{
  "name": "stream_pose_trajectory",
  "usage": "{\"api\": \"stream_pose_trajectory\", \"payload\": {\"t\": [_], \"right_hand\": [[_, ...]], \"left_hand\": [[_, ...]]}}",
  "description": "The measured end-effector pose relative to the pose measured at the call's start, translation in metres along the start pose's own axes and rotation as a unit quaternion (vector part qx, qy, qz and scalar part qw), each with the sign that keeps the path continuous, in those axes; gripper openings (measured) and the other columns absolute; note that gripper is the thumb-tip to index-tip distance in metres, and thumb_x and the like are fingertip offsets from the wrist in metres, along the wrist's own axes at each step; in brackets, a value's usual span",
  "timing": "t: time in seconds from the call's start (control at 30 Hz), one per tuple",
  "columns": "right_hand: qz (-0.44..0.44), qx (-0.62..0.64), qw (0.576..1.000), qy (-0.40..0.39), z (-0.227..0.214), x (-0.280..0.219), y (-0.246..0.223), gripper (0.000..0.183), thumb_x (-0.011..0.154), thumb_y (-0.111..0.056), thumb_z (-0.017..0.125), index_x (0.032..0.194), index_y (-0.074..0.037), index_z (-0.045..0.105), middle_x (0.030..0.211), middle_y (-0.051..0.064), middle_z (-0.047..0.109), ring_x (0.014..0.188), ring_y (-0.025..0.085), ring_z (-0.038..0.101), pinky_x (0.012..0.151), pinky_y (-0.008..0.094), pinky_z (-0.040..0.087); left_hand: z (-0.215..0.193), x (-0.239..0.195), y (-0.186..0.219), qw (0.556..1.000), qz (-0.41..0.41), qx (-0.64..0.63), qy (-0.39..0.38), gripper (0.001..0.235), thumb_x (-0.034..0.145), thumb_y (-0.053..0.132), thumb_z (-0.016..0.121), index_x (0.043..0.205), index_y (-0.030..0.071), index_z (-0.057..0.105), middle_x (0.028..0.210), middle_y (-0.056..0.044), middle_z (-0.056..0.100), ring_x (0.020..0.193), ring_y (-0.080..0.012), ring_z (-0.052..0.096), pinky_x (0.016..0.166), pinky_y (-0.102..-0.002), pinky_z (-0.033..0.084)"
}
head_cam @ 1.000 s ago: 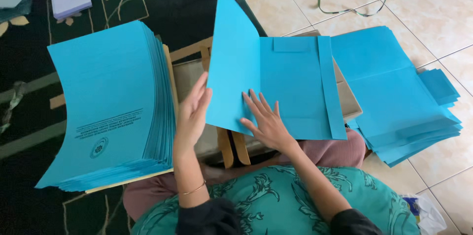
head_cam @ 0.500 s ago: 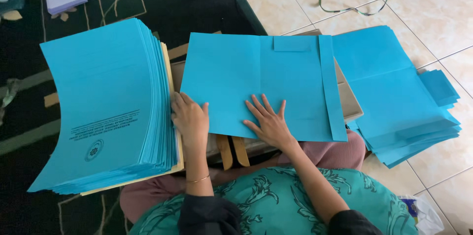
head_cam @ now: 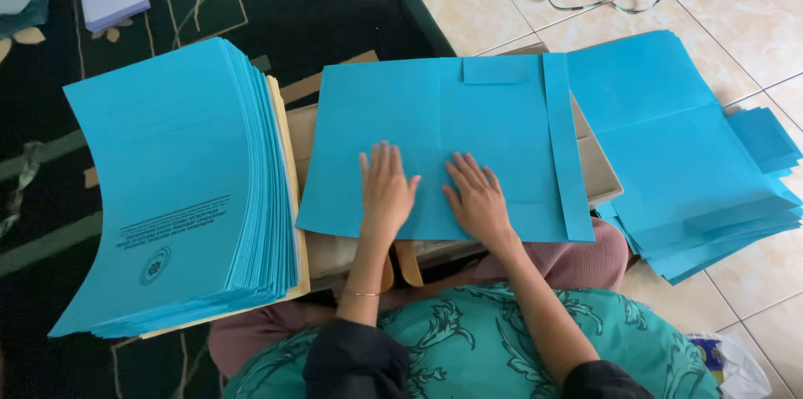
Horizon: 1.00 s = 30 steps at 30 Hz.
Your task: The person sits on the floor and repeatedly folds blue paper sheets in half using both hands. They smooth the creases and place the folded sheets onto a stack on the right side of the frame.
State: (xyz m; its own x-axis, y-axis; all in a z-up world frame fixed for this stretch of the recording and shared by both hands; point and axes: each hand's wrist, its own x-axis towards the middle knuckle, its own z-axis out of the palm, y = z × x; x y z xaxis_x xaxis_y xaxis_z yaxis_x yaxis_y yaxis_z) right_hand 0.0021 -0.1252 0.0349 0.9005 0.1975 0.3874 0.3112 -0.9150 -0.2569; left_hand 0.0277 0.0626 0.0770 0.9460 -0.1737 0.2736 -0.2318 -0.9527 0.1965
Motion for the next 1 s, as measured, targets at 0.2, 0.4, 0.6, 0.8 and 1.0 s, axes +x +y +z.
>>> {"api": "stream_pose_trajectory", "payload": {"t": [0.2,0.4,0.6,0.8,1.0], "right_hand": [[0.083,-0.044,0.996,0.009,0.003,-0.004,0.028,0.046,0.105,-0.034,0.055,0.149,-0.022,0.056,0.162,0.005,0.047,0.151,0.029,0.039,0.119,0.056,0.032],[0.078,-0.039,0.996,-0.008,-0.002,-0.002,0.024,0.047,0.106,-0.030,0.053,0.152,-0.019,0.053,0.164,0.009,0.043,0.154,0.032,0.033,0.120,0.058,0.030],[0.094,-0.035,0.994,-0.041,0.003,-0.001,0.026,0.049,0.108,-0.036,0.048,0.156,-0.022,0.047,0.168,0.006,0.035,0.157,0.030,0.025,0.122,0.058,0.024],[0.077,-0.053,0.994,-0.047,0.004,-0.001,0.026,0.057,0.108,-0.042,0.048,0.159,-0.017,0.041,0.171,0.008,0.029,0.158,0.032,0.021,0.123,0.058,0.020],[0.075,-0.065,0.988,-0.116,0.013,0.043,0.063,0.068,0.109,-0.054,0.038,0.164,-0.014,0.030,0.174,0.007,0.020,0.160,0.031,0.014,0.126,0.060,0.015]], "left_hand": [[0.095,0.024,0.041,0.993,0.091,-0.076,0.019,0.073,0.098,0.036,0.069,0.151,-0.008,0.046,0.160,-0.030,0.040,0.149,-0.0452,0.039,0.122,-0.063,0.029],[0.136,0.089,0.040,0.993,0.067,-0.063,0.069,0.066,0.107,0.035,0.056,0.157,-0.004,0.039,0.165,-0.025,0.033,0.155,-0.0418,0.031,0.125,-0.062,0.028],[0.190,0.154,0.036,0.993,0.039,-0.028,0.112,0.060,0.110,0.036,0.050,0.159,0.003,0.039,0.169,-0.018,0.030,0.156,-0.0387,0.031,0.125,-0.061,0.029],[0.184,0.165,0.033,0.988,0.032,-0.059,0.137,0.060,0.110,0.038,0.047,0.160,0.005,0.039,0.168,-0.017,0.033,0.156,-0.0373,0.033,0.125,-0.062,0.028],[0.183,0.164,0.035,0.990,0.019,-0.038,0.131,0.060,0.111,0.041,0.045,0.161,0.009,0.038,0.170,-0.013,0.031,0.158,-0.0333,0.031,0.126,-0.061,0.025]]}}
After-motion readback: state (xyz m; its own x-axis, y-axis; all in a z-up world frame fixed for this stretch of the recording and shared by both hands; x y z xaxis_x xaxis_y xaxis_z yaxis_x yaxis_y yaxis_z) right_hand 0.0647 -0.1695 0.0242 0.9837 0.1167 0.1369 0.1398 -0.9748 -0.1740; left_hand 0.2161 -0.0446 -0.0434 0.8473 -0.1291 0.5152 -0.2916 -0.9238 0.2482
